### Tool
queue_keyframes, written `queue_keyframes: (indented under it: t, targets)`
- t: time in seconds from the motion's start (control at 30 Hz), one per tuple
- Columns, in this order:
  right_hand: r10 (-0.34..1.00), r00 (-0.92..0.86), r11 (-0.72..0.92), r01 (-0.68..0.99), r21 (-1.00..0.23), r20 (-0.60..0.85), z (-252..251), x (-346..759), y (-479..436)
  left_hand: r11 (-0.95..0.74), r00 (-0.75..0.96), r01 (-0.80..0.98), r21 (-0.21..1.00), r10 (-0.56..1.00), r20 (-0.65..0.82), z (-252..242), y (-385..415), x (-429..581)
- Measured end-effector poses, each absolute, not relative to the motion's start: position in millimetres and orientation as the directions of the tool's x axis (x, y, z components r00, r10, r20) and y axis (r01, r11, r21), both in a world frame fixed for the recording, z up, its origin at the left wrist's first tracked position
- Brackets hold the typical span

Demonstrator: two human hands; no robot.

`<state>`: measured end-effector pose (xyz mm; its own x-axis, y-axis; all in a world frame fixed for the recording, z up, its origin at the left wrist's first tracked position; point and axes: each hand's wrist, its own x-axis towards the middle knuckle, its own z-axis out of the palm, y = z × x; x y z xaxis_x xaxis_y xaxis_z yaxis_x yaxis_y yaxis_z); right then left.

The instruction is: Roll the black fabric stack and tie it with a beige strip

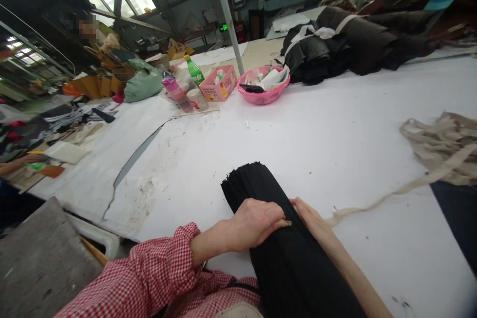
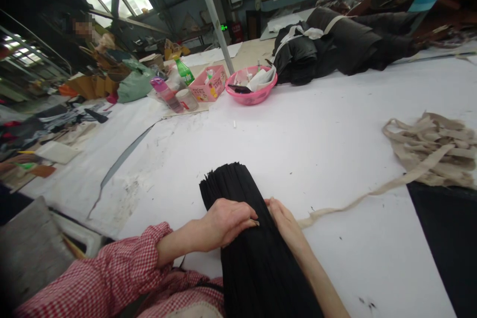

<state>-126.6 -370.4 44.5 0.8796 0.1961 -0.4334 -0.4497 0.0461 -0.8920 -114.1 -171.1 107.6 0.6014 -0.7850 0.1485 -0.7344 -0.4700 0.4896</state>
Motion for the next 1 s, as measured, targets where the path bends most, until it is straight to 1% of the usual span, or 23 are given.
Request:
queue_keyframes:
  t: [0.1,0.2,0.37,0.4,0.43,0.5,0.57,0.63,0.77,0.83,0.9,1.0]
  targets:
    - [0.256,0.892,-0.044,-0.373,-0.927,-0.371,47,-127,-374,-0.491,0.603,-0.73,0.475,-0.79,0.109,110,-173,-112]
    - [0.323,0.888,-0.096,-0.313,-0.945,-0.327,43,-125,-375,-0.466,0.557,-0.766,0.443,-0.825,0.096,112,-174,-109]
    - [0.303,0.892,-0.119,-0.313,-0.942,-0.335,35,-122,-373,-0.3,0.347,-0.911,0.283,-0.928,0.133,116,-180,-95]
    - [0.302,0.894,-0.119,-0.31,-0.943,-0.331,34,-122,-373,-0.263,0.308,-0.927,0.267,-0.94,0.146,116,-181,-92]
    - [0.303,0.896,-0.117,-0.304,-0.945,-0.326,34,-122,-373,-0.227,0.276,-0.936,0.27,-0.948,0.16,117,-182,-89]
    - [0.3,0.899,-0.116,-0.296,-0.948,-0.318,35,-122,-373,-0.185,0.249,-0.928,0.324,-0.953,0.17,117,-182,-83]
    - [0.289,0.903,-0.12,-0.295,-0.948,-0.317,38,-122,-373,-0.19,0.269,-0.9,0.391,-0.951,0.156,116,-180,-80]
    - [0.274,0.907,-0.13,-0.296,-0.946,-0.322,42,-123,-371,-0.222,0.303,-0.876,0.427,-0.944,0.13,115,-177,-80]
    - [0.262,0.915,-0.164,-0.271,-0.948,-0.307,51,-122,-366,-0.267,0.331,-0.861,0.433,-0.941,0.077,113,-173,-84]
    - [0.234,0.931,-0.186,-0.241,-0.953,-0.281,56,-121,-365,-0.281,0.336,-0.862,0.422,-0.94,0.061,112,-172,-85]
    - [0.191,0.951,-0.262,-0.188,-0.946,-0.242,62,-119,-369,-0.282,0.33,-0.869,0.408,-0.943,0.052,111,-172,-87]
    - [0.182,0.97,-0.457,-0.062,-0.887,-0.161,73,-115,-381,-0.287,0.331,-0.872,0.397,-0.942,0.045,111,-171,-88]
